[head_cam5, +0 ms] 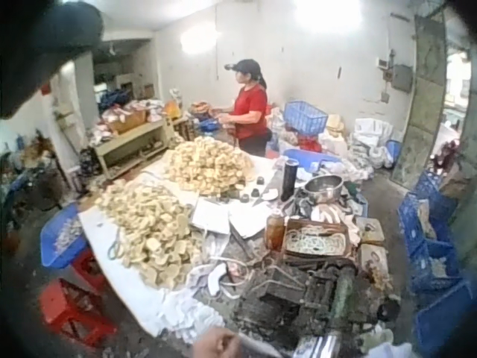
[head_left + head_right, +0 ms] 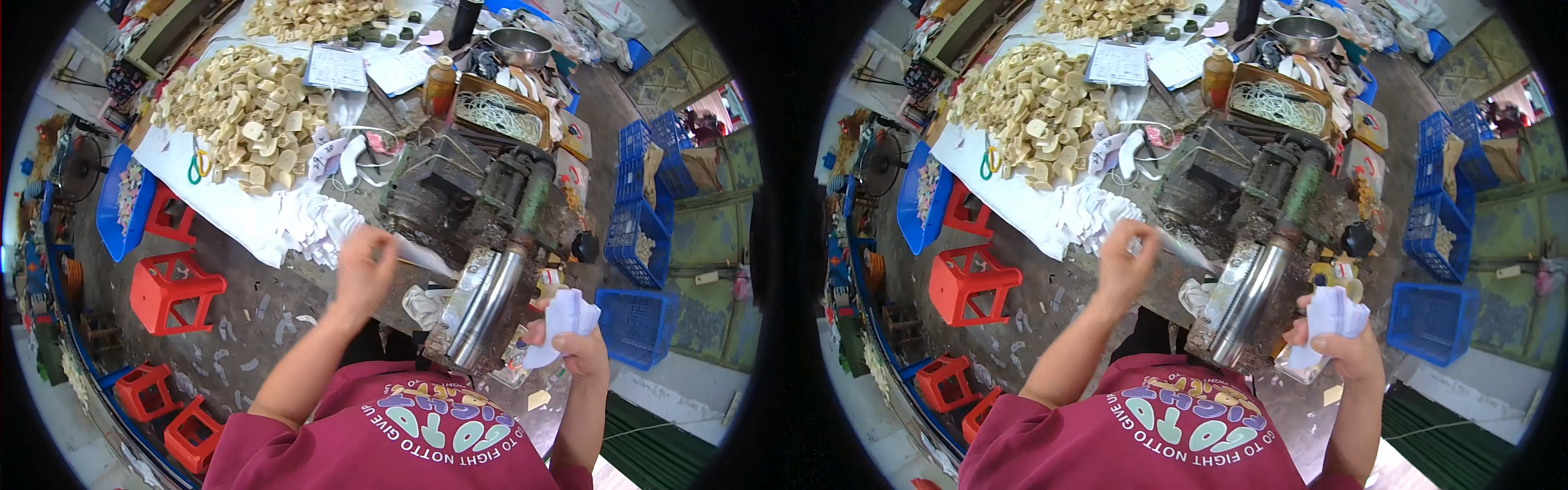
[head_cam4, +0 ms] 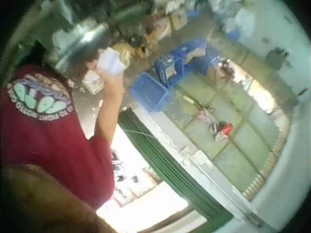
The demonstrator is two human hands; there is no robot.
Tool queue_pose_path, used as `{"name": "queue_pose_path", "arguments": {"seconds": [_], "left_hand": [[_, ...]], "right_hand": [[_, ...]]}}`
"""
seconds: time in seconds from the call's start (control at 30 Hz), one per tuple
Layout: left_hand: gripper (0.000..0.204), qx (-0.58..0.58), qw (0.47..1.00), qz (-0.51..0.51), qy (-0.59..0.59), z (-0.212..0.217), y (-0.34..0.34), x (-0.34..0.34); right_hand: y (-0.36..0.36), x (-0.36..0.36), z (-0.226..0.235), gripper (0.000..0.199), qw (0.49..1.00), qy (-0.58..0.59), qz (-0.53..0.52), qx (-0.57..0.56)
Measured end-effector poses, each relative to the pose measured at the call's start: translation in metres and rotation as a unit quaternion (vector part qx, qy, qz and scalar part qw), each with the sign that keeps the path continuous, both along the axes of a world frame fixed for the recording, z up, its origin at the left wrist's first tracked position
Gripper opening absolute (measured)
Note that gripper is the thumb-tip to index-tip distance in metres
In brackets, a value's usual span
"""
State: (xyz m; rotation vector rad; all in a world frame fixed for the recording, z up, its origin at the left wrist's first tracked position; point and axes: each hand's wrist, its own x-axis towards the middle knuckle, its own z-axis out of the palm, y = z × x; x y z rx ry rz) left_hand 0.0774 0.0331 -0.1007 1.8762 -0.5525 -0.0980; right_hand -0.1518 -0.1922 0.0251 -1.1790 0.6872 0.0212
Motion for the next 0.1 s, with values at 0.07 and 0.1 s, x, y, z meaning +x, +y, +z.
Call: {"name": "queue_pose_path", "arguments": {"seconds": [0.07,0.1], "left_hand": [[0.009,0.151,0.959,0.05,-0.234,-0.004,0.022,0.046],[0.009,0.177,0.948,0.044,-0.261,-0.017,0.034,0.062]], "right_hand": [[0.001,-0.001,-0.005,0.065,0.999,-0.044,-0.016,0.025],[0.001,0.001,-0.007,0.068,0.998,-0.056,-0.005,0.028]]}}
